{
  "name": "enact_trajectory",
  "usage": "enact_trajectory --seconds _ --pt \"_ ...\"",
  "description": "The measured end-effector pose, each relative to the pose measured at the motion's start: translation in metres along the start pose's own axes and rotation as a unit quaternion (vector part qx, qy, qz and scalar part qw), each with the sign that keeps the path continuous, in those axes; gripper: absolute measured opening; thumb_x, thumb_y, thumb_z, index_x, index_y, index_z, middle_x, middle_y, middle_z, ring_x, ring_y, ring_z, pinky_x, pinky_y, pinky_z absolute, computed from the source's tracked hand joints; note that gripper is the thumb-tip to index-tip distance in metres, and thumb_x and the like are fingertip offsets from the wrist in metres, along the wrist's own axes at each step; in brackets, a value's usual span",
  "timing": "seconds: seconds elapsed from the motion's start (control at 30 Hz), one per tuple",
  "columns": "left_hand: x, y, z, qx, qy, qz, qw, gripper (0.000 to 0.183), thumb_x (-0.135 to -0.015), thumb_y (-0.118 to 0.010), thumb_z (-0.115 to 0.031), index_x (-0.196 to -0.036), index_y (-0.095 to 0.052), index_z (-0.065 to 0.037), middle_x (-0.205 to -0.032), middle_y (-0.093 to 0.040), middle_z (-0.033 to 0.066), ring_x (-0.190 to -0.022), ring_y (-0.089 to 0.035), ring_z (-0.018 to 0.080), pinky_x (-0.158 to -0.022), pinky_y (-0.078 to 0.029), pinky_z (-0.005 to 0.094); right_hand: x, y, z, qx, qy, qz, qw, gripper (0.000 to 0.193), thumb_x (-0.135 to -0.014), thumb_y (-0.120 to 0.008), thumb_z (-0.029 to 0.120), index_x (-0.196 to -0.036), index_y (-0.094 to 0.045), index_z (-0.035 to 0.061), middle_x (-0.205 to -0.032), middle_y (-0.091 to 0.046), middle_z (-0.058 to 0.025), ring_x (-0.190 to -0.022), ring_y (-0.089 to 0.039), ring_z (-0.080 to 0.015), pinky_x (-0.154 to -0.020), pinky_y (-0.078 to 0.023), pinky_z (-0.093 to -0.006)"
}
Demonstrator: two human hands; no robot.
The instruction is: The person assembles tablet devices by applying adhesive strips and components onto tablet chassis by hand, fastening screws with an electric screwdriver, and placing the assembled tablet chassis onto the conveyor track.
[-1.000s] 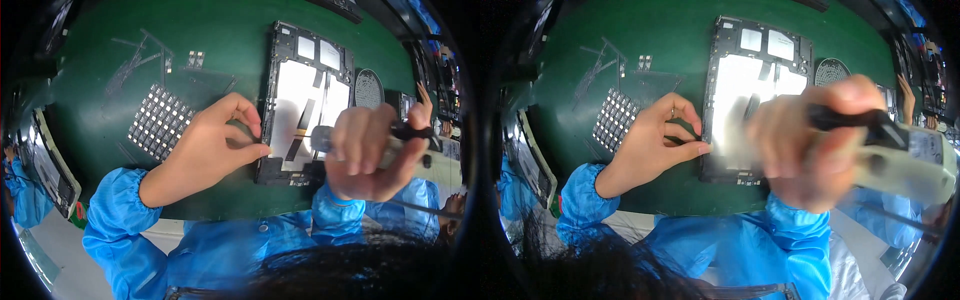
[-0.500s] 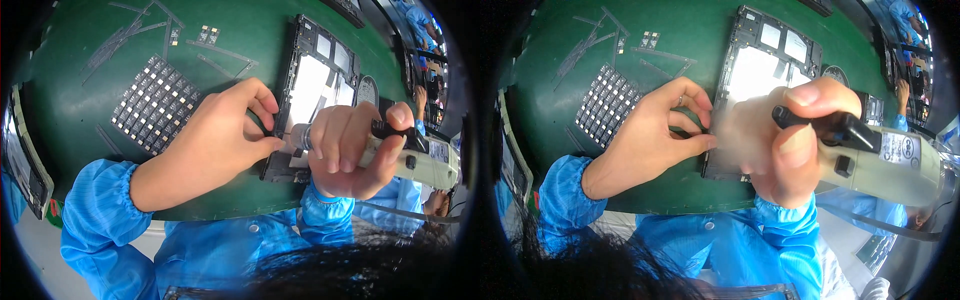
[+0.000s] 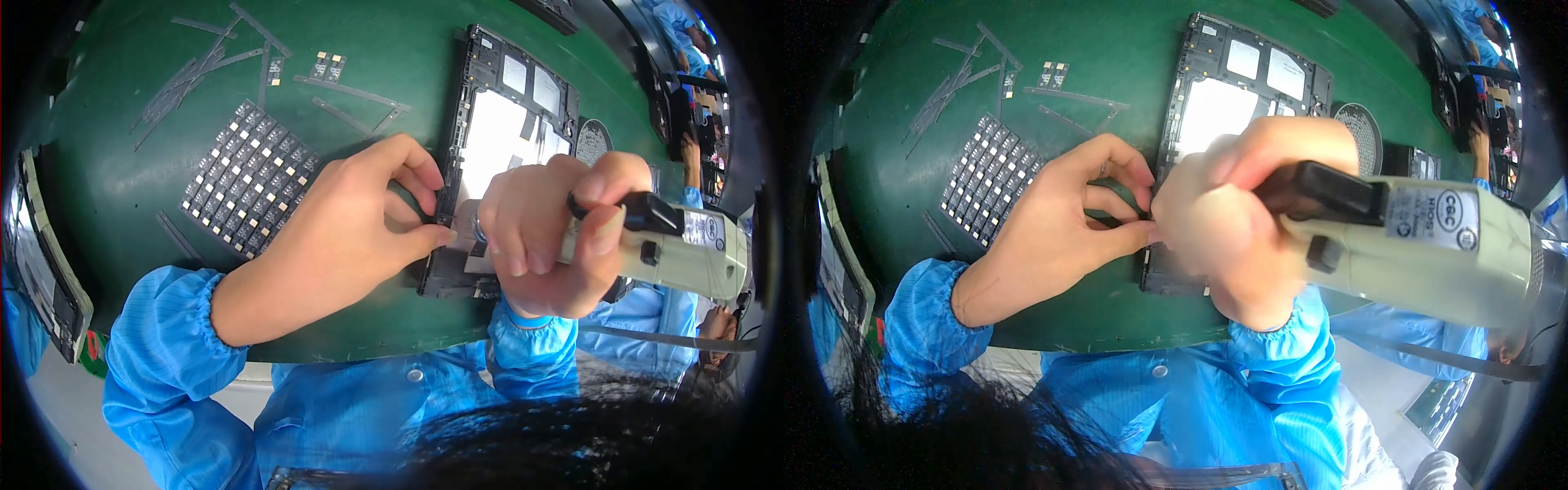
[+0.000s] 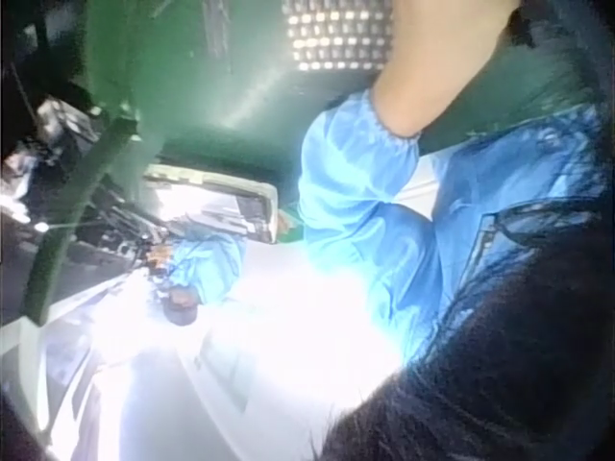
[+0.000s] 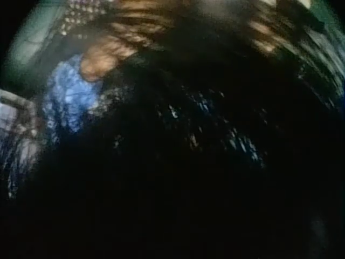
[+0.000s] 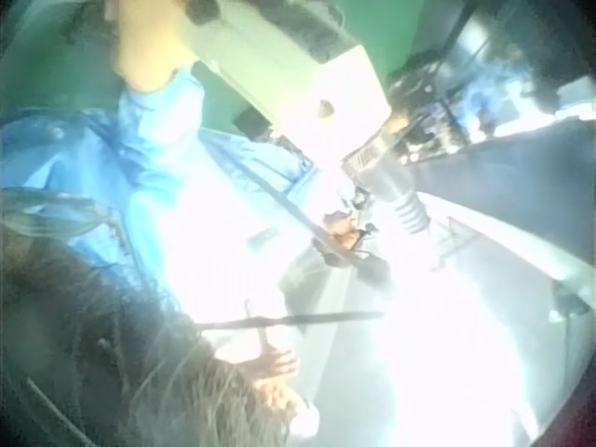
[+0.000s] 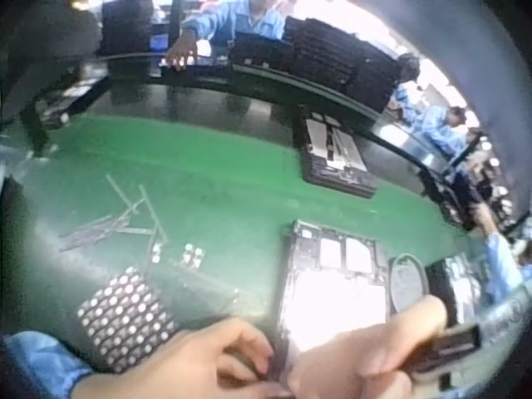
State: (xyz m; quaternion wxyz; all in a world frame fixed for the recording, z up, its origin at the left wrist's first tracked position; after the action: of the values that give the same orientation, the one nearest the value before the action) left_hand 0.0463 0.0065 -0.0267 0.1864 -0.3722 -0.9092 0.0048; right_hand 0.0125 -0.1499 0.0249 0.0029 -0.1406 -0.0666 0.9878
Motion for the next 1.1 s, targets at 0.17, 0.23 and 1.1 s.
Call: enact_trajectory --seconds 0.17,0.23,1.1 --pt "0.0 0.001 -0.003 0.025 0.001 -0.029 0.999 0.034 -0.08 -0.077 0.001 -0.105 -0.055 0.004 -0.099 -0.062 0.0133 -0.08 -0.07 0.0185 -0.066 -0.054 0.0297 -0.002 -0.002 -0.005 0.022 -0.008 -0.011 1.0 0.027 -0.099 -0.062 0.032 -0.104 -0.044 0.0115 -0.054 -0.04 0.0019 -0.041 -0.038 -0.0113 -0.043 -0.036 -0.0298" --pt "-0.006 -0.003 -0.002 0.007 -0.036 -0.029 0.999 0.034 -0.08 -0.077 0.001 -0.105 -0.055 0.004 -0.099 -0.062 0.0122 -0.082 -0.068 0.0177 -0.068 -0.055 0.0289 -0.003 0.002 -0.005 0.046 -0.001 -0.005 0.999 0.025 -0.098 -0.062 0.028 -0.103 -0.045 0.0103 -0.054 -0.042 0.0019 -0.041 -0.039 -0.0114 -0.043 -0.036 -0.0299" --pt "-0.01 -0.012 -0.02 -0.013 0.142 -0.085 0.986 0.054 -0.075 -0.079 0.013 -0.118 -0.047 -0.002 -0.102 -0.058 0.0085 -0.085 -0.068 0.0129 -0.073 -0.057 0.0224 -0.006 0.247 0.024 0.08 0.147 -0.388 0.906 0.016 -0.091 -0.068 0.006 -0.103 -0.059 0.0019 -0.057 -0.044 -0.0011 -0.043 -0.037 -0.0091 -0.043 -0.036 -0.0278"
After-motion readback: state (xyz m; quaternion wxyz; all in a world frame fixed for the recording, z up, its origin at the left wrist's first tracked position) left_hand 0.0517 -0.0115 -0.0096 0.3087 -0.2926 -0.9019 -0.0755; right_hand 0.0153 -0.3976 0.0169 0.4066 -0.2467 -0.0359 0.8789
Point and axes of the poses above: each hand's wrist, its own x-axis away from the middle knuckle, its own y-axis out of the back of the hand, z = x × y, the point moved 3 cm from there along -x, towards the middle knuckle
